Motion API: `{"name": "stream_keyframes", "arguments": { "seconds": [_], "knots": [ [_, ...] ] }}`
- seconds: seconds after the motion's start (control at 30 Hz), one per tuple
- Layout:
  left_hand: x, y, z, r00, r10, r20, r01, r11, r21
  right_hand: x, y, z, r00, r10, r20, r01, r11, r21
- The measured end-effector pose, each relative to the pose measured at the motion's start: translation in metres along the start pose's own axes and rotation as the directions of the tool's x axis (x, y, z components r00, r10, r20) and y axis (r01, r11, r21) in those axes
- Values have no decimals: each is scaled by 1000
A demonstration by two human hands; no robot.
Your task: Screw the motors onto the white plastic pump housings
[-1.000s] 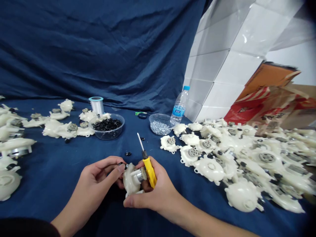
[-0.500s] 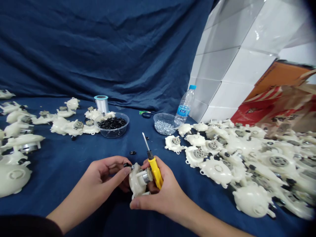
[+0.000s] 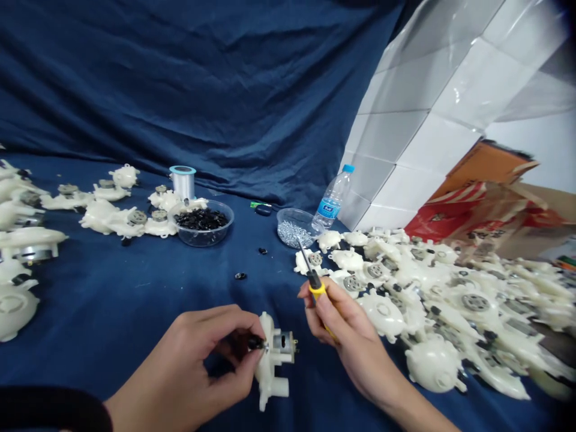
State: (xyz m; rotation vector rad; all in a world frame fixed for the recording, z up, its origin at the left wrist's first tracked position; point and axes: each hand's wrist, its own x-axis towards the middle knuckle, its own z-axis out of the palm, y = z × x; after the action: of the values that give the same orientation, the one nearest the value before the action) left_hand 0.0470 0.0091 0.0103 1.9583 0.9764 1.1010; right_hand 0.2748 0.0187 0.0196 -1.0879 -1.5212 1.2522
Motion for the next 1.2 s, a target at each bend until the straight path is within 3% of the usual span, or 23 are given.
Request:
{"name": "stream_keyframes", "arguments": {
  "seconds": [0.1,0.27,0.43,0.57,0.67,0.83,1.03,1.2],
  "knots": [
    [2,5,-4,995,98,-28,-94,989,110,-6,-10,-9,998,-64,-13,62,986,-157],
    [7,11,-11,994,107,-2,-104,963,250,-15,-15,-11,977,-211,19,204,908,-366],
    [10,10,-10,984,173,-38,-153,939,308,-16,-5,-15,902,-422,95,392,704,-592],
    [7,6,-7,964,253,-80,-212,916,340,-14,-2,-16,842,-519,150,479,589,-651],
    [3,2,-6,950,299,-91,-244,890,385,-14,-1,-14,822,-550,147,485,542,-686],
    [-2,4,-5,917,389,-87,-301,818,490,-17,-1,-9,833,-538,125,469,569,-675],
    [-4,9,3,898,407,-169,-252,789,560,-22,3,-9,819,-555,145,462,488,-741],
    [-2,12,0,905,417,-87,-299,767,568,-28,12,-14,802,-589,100,415,429,-802]
  ]
}}
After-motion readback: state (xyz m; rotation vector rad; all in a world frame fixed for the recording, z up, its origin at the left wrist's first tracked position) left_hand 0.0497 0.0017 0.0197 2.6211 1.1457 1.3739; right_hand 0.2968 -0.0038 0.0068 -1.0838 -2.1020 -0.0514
